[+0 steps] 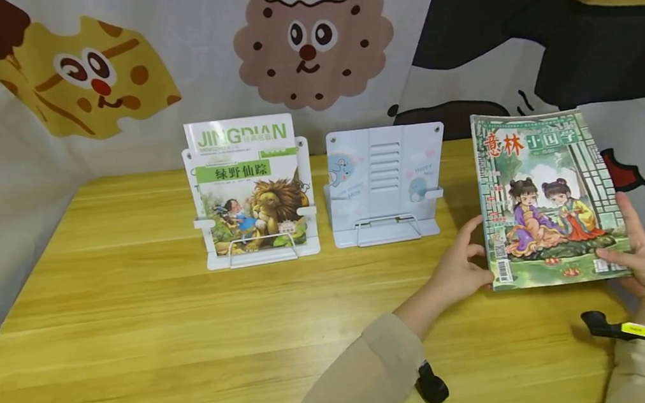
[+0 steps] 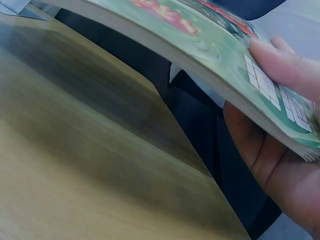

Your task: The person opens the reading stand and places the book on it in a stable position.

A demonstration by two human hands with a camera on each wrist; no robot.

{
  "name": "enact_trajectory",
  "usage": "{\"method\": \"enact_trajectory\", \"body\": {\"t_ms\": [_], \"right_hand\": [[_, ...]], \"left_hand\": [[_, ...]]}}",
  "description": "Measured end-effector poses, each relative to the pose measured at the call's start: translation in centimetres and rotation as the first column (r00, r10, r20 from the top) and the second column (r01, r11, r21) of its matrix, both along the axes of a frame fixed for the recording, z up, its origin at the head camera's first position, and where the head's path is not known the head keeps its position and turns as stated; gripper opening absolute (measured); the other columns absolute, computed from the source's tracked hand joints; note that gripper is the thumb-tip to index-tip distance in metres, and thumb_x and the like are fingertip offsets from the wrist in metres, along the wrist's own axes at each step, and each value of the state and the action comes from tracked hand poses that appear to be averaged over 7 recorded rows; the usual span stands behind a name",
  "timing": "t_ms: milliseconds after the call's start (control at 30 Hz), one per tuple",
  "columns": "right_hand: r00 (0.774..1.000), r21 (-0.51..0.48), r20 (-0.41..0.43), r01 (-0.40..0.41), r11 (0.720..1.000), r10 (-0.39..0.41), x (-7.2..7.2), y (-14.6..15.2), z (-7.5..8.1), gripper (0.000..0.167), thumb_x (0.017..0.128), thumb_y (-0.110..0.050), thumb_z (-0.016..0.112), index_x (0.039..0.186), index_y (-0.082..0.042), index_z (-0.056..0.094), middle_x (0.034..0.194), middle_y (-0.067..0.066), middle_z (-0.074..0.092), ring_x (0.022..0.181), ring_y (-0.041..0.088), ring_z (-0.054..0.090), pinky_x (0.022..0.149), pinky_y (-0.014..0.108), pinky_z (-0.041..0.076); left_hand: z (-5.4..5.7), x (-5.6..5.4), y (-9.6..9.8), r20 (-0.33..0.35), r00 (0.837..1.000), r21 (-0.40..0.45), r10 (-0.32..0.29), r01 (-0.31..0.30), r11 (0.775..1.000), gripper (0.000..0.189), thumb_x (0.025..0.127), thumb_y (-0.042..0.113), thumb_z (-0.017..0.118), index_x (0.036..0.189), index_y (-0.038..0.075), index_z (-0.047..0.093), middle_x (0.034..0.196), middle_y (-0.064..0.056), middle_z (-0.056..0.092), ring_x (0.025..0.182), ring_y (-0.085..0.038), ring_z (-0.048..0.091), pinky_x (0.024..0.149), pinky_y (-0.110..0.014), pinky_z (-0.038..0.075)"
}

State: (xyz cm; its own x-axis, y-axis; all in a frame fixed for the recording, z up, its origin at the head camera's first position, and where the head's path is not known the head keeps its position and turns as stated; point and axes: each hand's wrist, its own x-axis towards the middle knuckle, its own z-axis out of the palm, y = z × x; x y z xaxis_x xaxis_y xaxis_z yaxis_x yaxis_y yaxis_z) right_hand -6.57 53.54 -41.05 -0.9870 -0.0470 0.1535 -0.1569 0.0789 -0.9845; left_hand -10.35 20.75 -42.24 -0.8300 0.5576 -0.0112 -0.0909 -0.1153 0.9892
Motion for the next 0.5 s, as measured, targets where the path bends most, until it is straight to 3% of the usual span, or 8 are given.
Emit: {"method": "enact_trajectory", "body": {"t_ms": [167,400,433,500], "right_hand": [[0.999,-0.033,-0.027,-0.031,0.999,0.030,-0.5,-0.7,0.5,0.099,0.087,0.026,0.036,0.153,-0.037,-0.001,0.153,-0.017,-0.026,0.130,0.000,-0.033,0.100,0.023,-0.020],[0.996,0.012,-0.092,-0.005,1.000,0.006,-2.1,-3.6,2.5,0.102,0.083,0.030,0.040,0.154,-0.029,-0.002,0.155,-0.011,-0.023,0.132,0.001,-0.030,0.099,0.022,-0.025],[0.996,0.002,-0.094,-0.009,1.000,0.009,-2.4,-4.2,2.8,0.100,0.084,0.030,0.040,0.155,-0.028,-0.001,0.157,-0.008,-0.019,0.136,0.003,-0.024,0.105,0.022,-0.016],[0.995,-0.021,-0.101,-0.012,1.000,0.010,-3.0,-5.5,3.3,0.099,0.084,0.030,0.042,0.155,-0.027,0.003,0.158,-0.006,-0.011,0.140,0.006,-0.011,0.108,0.016,0.014]], "left_hand": [[1.1,-0.2,-1.1,-0.121,0.992,-0.022,-0.032,0.030,0.999,0.106,0.077,-0.020,0.065,0.146,0.048,0.021,0.098,0.006,0.060,0.060,-0.013,0.059,0.056,-0.025,0.053],[2.7,-2.1,-4.1,-0.212,0.975,-0.012,-0.062,0.061,0.998,0.106,0.075,-0.022,0.064,0.149,0.041,0.021,0.104,0.000,0.061,0.059,-0.014,0.058,0.055,-0.029,0.055],[2.8,-2.4,-4.6,-0.231,0.970,-0.034,-0.069,0.063,0.997,0.107,0.075,-0.021,0.064,0.149,0.042,0.021,0.108,-0.001,0.061,0.059,-0.014,0.057,0.054,-0.028,0.054],[3.3,-3.0,-5.7,-0.281,0.956,-0.093,-0.088,0.064,0.994,0.106,0.075,-0.020,0.064,0.149,0.044,0.021,0.115,-0.003,0.061,0.060,-0.013,0.057,0.053,-0.025,0.052]]}}
